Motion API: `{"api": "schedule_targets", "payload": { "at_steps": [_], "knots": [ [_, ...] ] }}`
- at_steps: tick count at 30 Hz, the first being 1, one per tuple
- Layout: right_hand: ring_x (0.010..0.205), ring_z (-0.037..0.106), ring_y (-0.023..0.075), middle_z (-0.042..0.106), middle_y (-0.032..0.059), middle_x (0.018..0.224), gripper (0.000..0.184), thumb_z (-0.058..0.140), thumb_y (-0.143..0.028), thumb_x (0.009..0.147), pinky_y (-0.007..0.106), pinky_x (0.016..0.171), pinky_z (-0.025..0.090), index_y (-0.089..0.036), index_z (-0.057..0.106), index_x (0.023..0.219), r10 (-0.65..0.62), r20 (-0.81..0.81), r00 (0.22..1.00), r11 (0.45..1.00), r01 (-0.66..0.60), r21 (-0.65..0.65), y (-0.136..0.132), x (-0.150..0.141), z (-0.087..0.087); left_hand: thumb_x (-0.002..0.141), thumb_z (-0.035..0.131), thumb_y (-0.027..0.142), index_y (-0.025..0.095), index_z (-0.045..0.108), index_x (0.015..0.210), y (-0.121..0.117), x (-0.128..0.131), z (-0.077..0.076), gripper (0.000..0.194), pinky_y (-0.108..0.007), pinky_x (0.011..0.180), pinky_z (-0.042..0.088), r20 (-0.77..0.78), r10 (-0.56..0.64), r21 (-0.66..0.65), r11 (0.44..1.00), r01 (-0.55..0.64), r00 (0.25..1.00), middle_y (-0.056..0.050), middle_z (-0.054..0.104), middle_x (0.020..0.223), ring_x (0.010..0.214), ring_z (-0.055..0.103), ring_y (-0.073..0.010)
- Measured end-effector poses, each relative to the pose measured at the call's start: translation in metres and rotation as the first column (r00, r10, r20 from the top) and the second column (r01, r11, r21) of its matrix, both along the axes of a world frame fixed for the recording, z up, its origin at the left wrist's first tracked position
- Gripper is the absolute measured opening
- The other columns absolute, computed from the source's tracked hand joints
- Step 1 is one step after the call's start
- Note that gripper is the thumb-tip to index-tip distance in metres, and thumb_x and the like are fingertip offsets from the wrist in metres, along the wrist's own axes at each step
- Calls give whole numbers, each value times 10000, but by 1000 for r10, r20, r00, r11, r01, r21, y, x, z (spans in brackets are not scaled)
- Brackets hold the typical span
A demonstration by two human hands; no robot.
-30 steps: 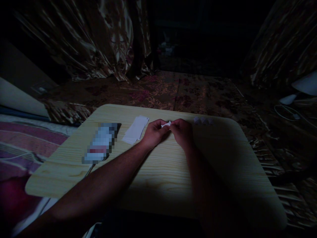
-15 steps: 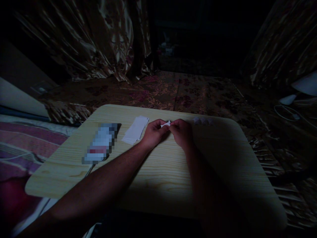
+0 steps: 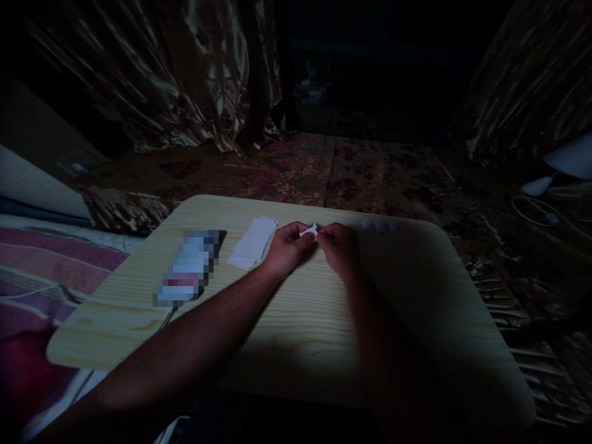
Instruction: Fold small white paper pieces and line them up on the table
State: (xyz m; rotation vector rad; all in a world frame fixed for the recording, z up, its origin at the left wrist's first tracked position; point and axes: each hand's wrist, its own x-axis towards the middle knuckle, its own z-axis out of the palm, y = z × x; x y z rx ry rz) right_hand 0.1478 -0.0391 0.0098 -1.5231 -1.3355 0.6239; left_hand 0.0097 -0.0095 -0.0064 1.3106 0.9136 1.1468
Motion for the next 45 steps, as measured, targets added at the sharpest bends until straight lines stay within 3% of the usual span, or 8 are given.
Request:
{"api": "schedule_targets", "payload": {
  "at_steps": [5,22,32,45],
  "knots": [
    [585,574,146,640,-9,611,134,574,-299,718,252,560,408,-186,643,699,-9,81,997,1000,7,30,-2,0,4,727,694,343,158,616,733,0,0,1,202,-219,508,313,-2,-22,8,1000,22,1000,21,572,612,528,435,-80],
    [592,588,154,654,2,628,128,583,-288,717,256,556,416,-183,657,721,4,104,995,999,-9,43,-2,-4,2,727,688,319,159,617,741,-1,0,1,176,-227,523,326,67,23,15,1000,-24,997,19,570,613,531,448,-84],
    [605,605,168,669,7,643,144,601,-321,720,268,564,433,-191,651,756,29,19,999,999,-29,21,1,-2,-5,726,680,329,164,612,724,1,0,1,178,-225,517,323,83,47,-25,999,-45,995,22,559,594,525,448,-85],
    [600,579,152,667,9,658,151,605,-306,716,255,561,416,-179,662,774,45,8,999,999,-46,23,-2,-3,-1,741,685,345,164,616,734,0,-1,4,194,-227,520,326,123,34,-17,999,-33,992,20,555,595,522,439,-82]
  ]
}}
